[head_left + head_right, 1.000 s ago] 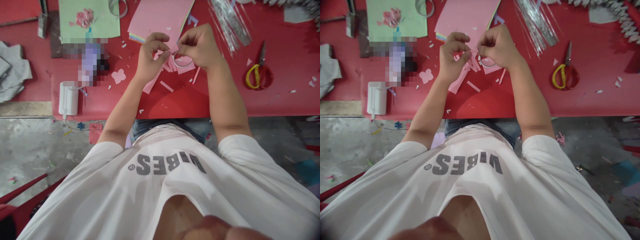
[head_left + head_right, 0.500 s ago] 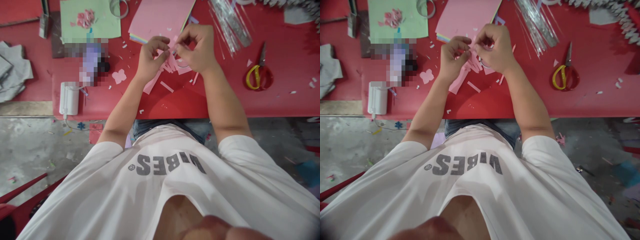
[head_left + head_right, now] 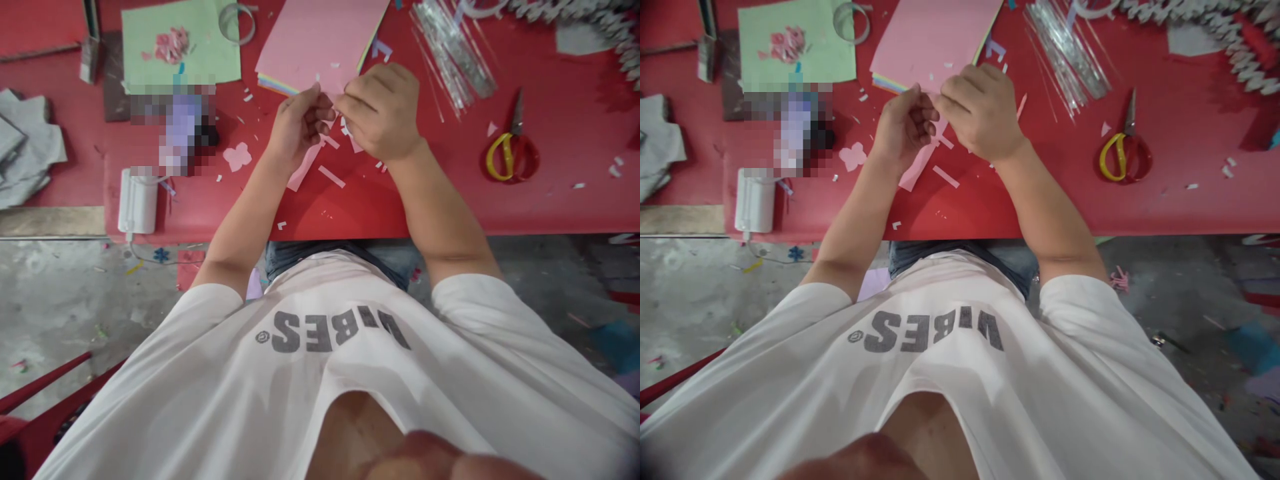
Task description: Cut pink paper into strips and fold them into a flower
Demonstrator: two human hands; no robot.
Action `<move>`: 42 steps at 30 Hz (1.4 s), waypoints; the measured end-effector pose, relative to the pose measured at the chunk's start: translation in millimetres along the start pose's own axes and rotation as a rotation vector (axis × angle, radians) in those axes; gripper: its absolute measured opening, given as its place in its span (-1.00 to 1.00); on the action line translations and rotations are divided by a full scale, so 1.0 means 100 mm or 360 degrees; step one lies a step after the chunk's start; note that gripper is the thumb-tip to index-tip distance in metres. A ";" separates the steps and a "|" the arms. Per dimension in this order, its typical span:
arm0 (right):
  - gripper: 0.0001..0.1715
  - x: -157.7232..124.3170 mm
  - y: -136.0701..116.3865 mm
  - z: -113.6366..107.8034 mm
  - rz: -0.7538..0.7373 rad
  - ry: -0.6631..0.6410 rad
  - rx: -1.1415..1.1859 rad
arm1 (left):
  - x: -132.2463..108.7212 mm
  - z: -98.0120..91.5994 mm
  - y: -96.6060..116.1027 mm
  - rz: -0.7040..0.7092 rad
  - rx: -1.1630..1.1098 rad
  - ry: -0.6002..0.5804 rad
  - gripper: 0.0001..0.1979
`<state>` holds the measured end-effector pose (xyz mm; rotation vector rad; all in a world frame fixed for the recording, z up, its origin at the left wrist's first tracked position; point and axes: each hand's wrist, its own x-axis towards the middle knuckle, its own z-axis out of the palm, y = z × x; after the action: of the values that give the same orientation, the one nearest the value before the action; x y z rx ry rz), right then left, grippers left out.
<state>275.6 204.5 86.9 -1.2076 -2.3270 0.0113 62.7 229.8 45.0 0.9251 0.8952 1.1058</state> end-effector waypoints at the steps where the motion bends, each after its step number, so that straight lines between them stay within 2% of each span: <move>1: -0.56 0.01 -0.02 -0.02 0.0012 -0.0006 0.0069 | 0.01 -0.01 0.01 -0.0030 -0.0023 -0.0001 -0.46; 4: -0.57 0.02 -0.04 -0.06 0.0019 -0.0032 0.0200 | 0.04 -0.07 0.00 -0.0120 -0.0029 -0.0047 -0.53; 9: -0.52 0.02 -0.03 0.00 -0.0021 -0.0082 0.0281 | 0.05 -0.11 -0.07 -0.0021 0.0002 -0.0045 -0.65; 14: -0.65 0.02 0.05 0.10 -0.0036 -0.0020 0.0329 | 0.01 -0.10 -0.02 0.0066 0.0001 -0.0040 -0.75; 17: -0.78 0.01 0.10 0.13 -0.0004 0.0100 0.0475 | 0.02 -0.10 0.00 0.0240 0.0120 0.0004 -0.77; 22: -0.49 0.01 0.15 0.19 0.0015 0.0264 0.0876 | 0.10 -0.12 -0.02 0.0527 0.0330 0.0081 -0.73; 24: -0.49 0.03 0.18 0.21 0.0035 0.0284 0.0970 | 0.12 -0.13 -0.03 0.0614 0.0451 0.0083 -0.73; 27: -0.59 0.08 0.24 0.21 0.0044 0.0264 0.0971 | 0.13 -0.15 -0.03 0.0739 0.0604 0.0006 -0.75; 30: -0.61 0.10 0.27 0.15 -0.0010 0.0235 0.0854 | 0.12 -0.17 -0.04 0.0813 0.0699 -0.0086 -0.80; 37: -0.79 0.08 0.19 0.06 0.0131 -0.0084 0.0557 | 0.12 -0.16 -0.14 0.0770 0.0718 -0.0103 -0.81; 39: -0.81 0.09 0.18 0.07 0.0122 -0.0091 0.0578 | 0.10 -0.15 -0.15 0.0725 0.0726 -0.0104 -0.82; 41: -0.83 0.08 0.17 0.08 0.0145 -0.0014 0.0698 | 0.08 -0.12 -0.14 0.0689 0.0745 -0.0072 -0.81; 42: -0.77 0.08 0.16 0.08 0.0168 0.0042 0.0783 | 0.06 -0.10 -0.13 0.0675 0.0748 -0.0049 -0.81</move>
<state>280.2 222.1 79.8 -1.0617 -2.0623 0.5661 58.9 234.9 28.2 1.5700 0.9793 1.2550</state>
